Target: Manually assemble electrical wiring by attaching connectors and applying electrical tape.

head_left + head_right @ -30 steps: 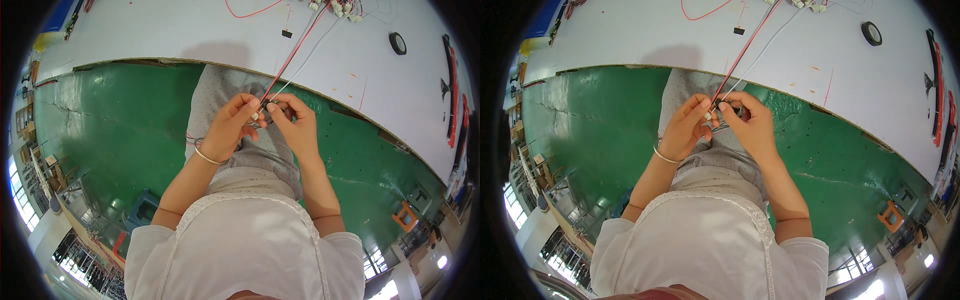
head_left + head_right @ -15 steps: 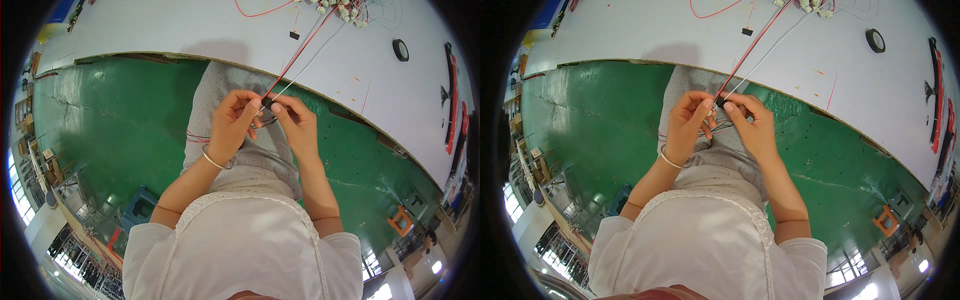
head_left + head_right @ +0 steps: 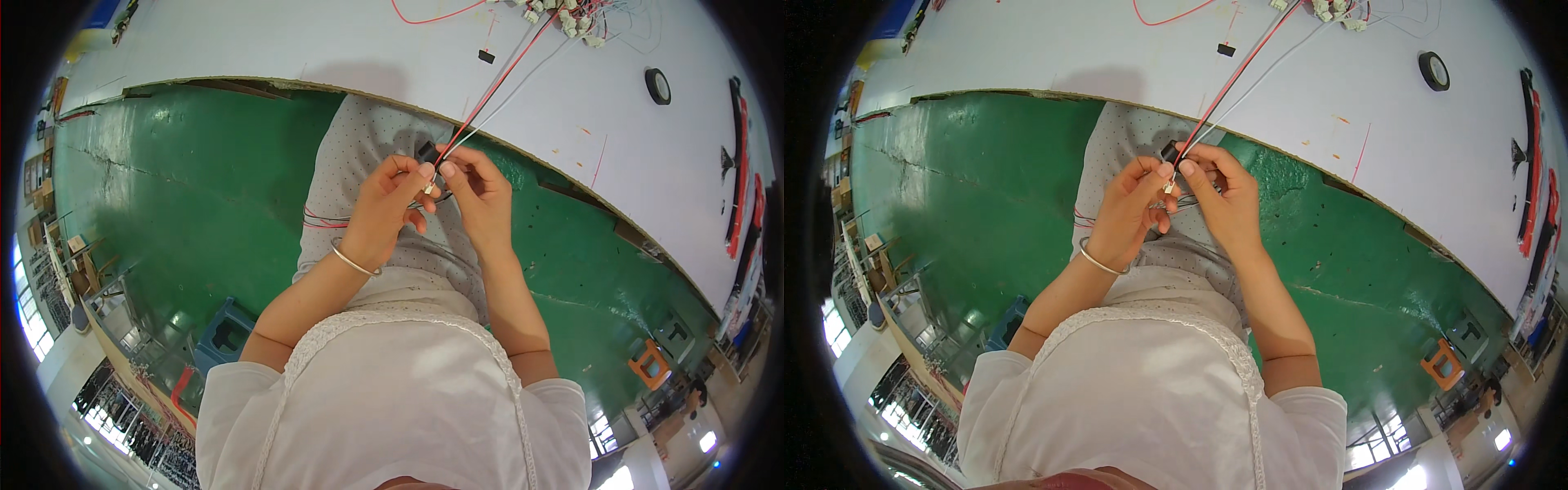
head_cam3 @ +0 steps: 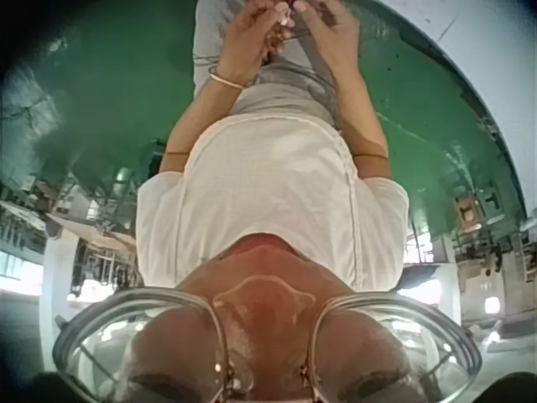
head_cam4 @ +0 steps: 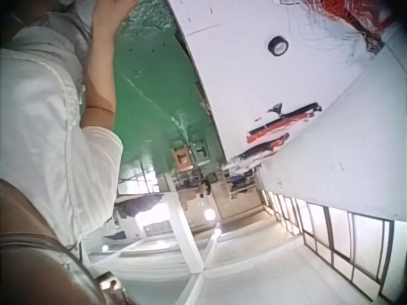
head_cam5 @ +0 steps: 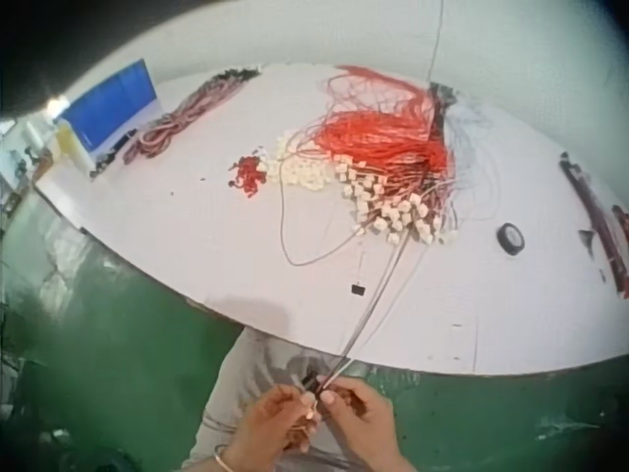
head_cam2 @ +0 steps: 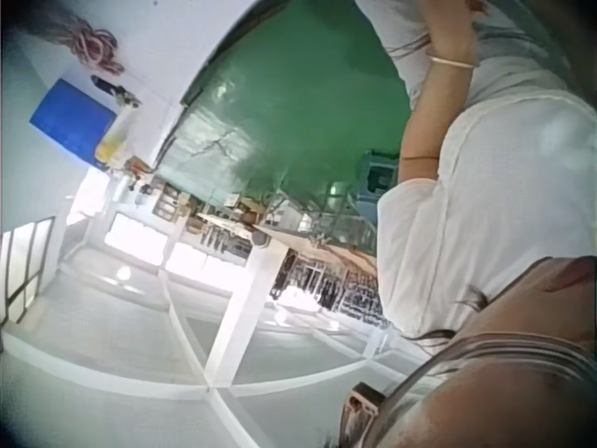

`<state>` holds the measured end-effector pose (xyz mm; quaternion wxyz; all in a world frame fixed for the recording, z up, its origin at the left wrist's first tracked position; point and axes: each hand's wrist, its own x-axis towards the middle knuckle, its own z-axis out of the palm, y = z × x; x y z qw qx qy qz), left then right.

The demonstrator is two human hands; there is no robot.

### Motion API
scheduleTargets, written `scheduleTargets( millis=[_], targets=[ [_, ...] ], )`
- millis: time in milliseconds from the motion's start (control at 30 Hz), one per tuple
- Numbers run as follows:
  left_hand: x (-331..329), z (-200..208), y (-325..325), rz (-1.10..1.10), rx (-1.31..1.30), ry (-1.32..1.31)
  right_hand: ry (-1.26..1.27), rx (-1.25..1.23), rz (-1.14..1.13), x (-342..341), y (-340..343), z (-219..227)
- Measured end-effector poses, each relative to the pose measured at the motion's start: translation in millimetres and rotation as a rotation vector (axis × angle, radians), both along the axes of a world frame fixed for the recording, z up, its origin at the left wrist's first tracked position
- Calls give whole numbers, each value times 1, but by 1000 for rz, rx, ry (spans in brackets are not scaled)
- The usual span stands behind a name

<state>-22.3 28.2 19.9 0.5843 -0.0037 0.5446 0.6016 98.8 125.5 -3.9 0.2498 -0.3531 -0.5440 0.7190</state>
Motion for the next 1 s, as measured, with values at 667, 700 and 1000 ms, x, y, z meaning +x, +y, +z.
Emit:
scheduleTargets(
  millis=[667, 700, 1000],
  targets=[
    [-9, -8, -6, -58, 12, -312, -113, 102, -50, -3, 7, 19],
    [-6, -7, -6, -13, -25, -263, -114, 105, -46, 3, 5, 25],
    [9, -24, -8, 109, 125, 188, -417, 465, 530, -44, 40, 82]
  ],
)
